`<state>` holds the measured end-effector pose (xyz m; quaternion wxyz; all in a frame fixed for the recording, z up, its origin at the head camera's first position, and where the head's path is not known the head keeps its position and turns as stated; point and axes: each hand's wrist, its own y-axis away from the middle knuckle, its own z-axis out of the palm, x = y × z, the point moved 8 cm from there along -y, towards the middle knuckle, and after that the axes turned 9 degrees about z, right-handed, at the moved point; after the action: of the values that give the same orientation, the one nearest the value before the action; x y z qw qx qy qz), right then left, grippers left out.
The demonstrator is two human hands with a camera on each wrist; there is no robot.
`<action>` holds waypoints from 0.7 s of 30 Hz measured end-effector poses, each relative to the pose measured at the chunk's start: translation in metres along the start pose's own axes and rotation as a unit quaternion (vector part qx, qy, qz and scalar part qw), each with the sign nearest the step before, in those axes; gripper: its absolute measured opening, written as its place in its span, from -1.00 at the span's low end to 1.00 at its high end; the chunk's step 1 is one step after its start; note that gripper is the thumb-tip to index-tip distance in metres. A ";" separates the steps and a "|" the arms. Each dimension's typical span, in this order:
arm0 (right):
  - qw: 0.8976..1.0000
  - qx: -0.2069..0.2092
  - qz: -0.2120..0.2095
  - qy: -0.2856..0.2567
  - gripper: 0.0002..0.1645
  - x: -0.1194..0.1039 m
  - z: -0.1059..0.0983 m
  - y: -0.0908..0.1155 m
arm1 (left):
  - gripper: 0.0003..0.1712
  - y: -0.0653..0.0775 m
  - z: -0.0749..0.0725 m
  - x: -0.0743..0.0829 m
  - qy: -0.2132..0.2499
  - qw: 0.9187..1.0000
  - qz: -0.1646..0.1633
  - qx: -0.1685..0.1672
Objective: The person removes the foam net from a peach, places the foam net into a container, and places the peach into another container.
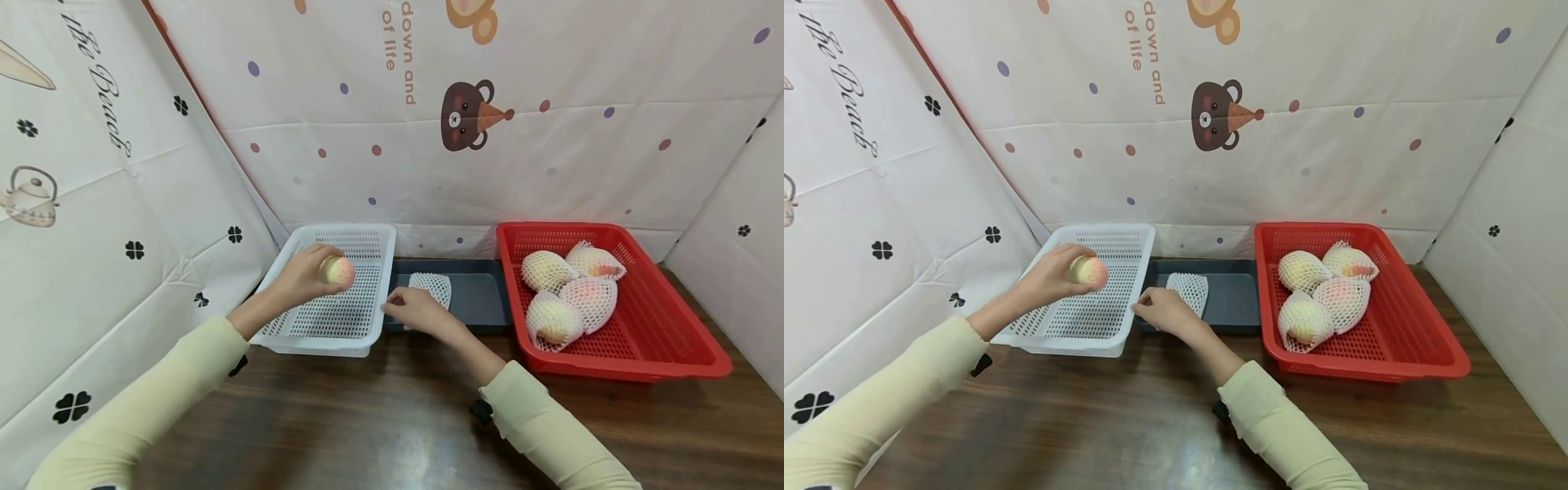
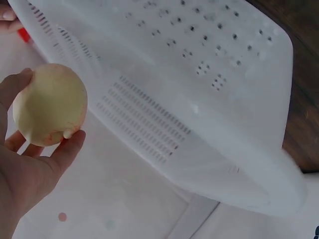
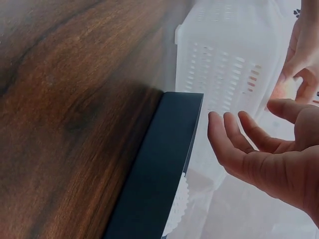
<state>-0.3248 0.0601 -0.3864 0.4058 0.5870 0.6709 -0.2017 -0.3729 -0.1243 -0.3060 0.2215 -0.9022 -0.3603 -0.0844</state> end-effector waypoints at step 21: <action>0.995 0.075 -0.034 0.056 -0.62 -0.010 -0.010 0.003 | -0.32 -0.003 0.067 -0.019 0.006 0.982 -0.006 -0.191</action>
<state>-0.3252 0.0620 -0.3716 0.3156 0.6031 0.6951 -0.2314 -0.3894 -0.1035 -0.3706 0.0470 -0.9251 -0.3421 -0.1582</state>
